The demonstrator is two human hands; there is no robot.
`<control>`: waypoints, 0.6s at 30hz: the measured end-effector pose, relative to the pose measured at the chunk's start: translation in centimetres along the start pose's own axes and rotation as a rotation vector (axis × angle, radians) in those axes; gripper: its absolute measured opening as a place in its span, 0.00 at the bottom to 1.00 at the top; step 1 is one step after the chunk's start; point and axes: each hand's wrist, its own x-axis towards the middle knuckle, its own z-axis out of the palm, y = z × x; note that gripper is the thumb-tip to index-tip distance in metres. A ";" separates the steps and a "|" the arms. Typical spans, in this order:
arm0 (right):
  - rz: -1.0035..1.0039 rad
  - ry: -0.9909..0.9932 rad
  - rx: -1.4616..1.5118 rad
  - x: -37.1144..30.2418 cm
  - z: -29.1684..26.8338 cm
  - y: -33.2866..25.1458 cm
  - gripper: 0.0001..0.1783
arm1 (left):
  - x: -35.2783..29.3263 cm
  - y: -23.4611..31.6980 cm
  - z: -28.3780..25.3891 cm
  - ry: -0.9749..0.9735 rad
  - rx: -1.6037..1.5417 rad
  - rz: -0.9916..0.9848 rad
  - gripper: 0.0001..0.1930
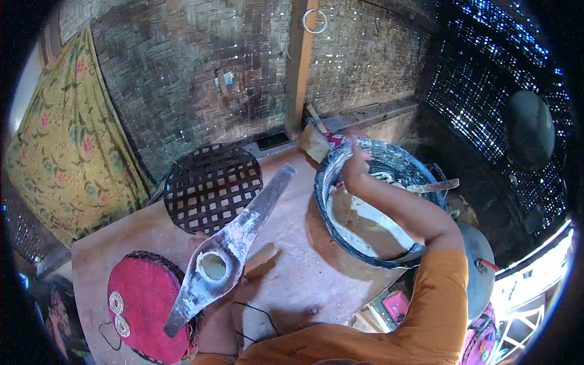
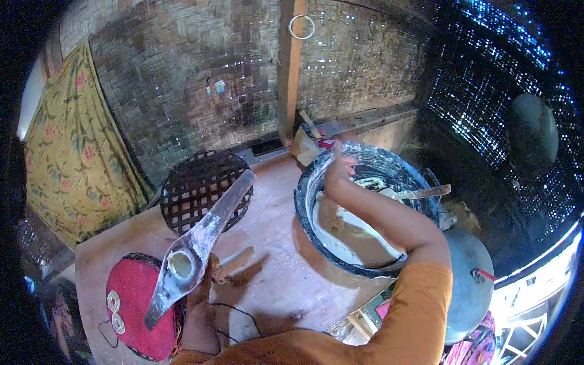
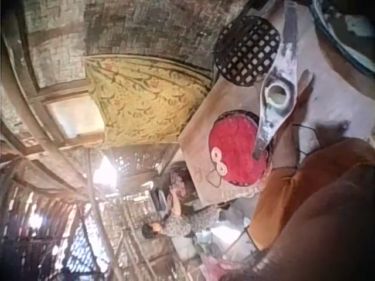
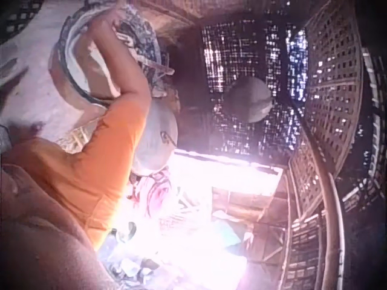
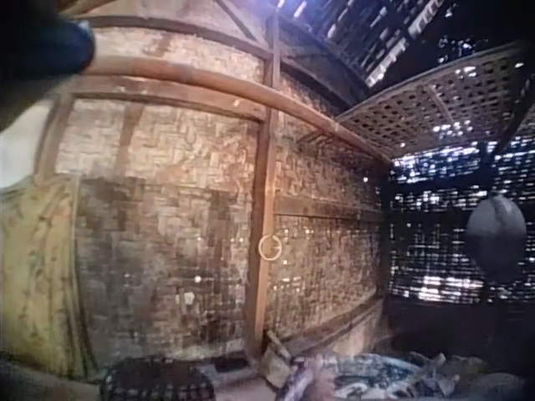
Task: The person uses a wooden spatula to scoop white batter from a large basin and spreads it onto a specialized circular metal tool, then presses the tool against a patterned mat to form intricate spiraled snack shapes.
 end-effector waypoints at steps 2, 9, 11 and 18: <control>0.002 0.016 0.092 -1.1 0.1 0.4 0.12 | 0.1 -0.2 -0.3 0.005 0.009 0.002 0.23; 0.124 -0.608 0.233 -6.4 -12.3 1.0 0.10 | -0.5 -0.8 -0.6 0.036 0.030 0.011 0.23; 0.255 -0.697 0.213 -7.0 -15.8 2.4 0.11 | -0.4 -0.4 -1.1 0.058 0.062 0.011 0.23; 0.575 -0.741 -0.038 -13.3 -14.3 11.0 0.12 | 0.2 -1.3 0.4 0.013 0.080 0.014 0.23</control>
